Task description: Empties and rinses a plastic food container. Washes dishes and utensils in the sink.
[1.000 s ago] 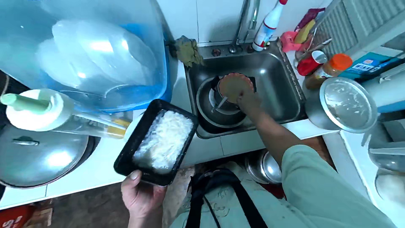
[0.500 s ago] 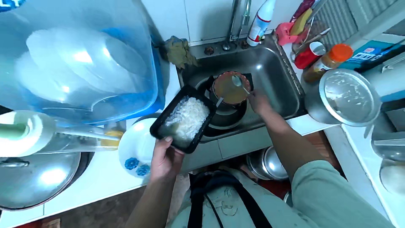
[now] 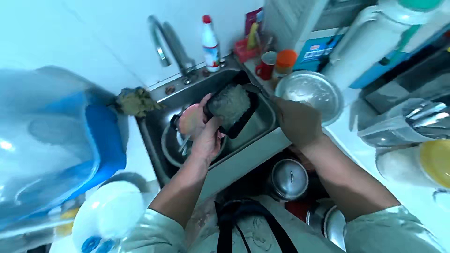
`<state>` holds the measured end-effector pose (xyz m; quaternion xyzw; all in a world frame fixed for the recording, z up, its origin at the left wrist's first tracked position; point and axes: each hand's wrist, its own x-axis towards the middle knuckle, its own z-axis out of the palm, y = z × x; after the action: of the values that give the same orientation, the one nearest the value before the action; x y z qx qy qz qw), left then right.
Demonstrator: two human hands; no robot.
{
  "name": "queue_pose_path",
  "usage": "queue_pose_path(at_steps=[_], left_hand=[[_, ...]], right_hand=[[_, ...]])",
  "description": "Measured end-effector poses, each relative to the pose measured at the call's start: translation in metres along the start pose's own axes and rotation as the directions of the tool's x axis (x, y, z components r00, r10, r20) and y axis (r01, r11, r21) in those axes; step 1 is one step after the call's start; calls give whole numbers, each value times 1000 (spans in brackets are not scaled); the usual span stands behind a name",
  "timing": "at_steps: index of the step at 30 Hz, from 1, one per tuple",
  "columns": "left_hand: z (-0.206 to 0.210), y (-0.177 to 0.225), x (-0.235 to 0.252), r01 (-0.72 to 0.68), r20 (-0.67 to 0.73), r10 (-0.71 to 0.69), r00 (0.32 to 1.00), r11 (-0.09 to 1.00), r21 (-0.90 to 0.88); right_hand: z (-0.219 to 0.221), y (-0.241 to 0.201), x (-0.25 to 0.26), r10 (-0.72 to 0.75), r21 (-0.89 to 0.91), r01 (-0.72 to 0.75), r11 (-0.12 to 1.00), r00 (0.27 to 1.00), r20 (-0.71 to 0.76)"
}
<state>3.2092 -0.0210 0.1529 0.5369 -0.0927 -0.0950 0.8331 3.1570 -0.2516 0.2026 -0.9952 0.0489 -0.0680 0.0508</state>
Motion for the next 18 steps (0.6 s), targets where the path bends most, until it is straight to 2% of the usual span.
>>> queue_pose_path(at_steps=[1, 3, 5, 7, 10, 15, 18], left_hand=[[21, -3, 11, -25, 49, 23, 999, 998, 54], [57, -10, 32, -55, 128, 38, 991, 990, 131], [83, -20, 51, -69, 212, 35, 977, 986, 153], [106, -27, 68, -66, 256, 17, 967, 981, 183], [136, -37, 88, -54, 317, -16, 948, 976, 209], [159, -57, 114, -41, 380, -62, 923, 965, 258], [169, -72, 125, -26, 400, -86, 913, 963, 267]], right_hand=[[-3, 17, 3, 30, -37, -30, 999, 1000, 2], [-12, 55, 8, 71, 22, -72, 997, 996, 48], [-21, 101, 15, 84, 228, -114, 967, 987, 137], [-16, 151, 20, 36, 445, -89, 891, 991, 126], [-4, 204, 22, -4, 552, -26, 833, 999, 53], [7, 243, 17, -31, 652, 16, 758, 999, 10], [13, 249, 19, -25, 639, -2, 769, 999, 33]])
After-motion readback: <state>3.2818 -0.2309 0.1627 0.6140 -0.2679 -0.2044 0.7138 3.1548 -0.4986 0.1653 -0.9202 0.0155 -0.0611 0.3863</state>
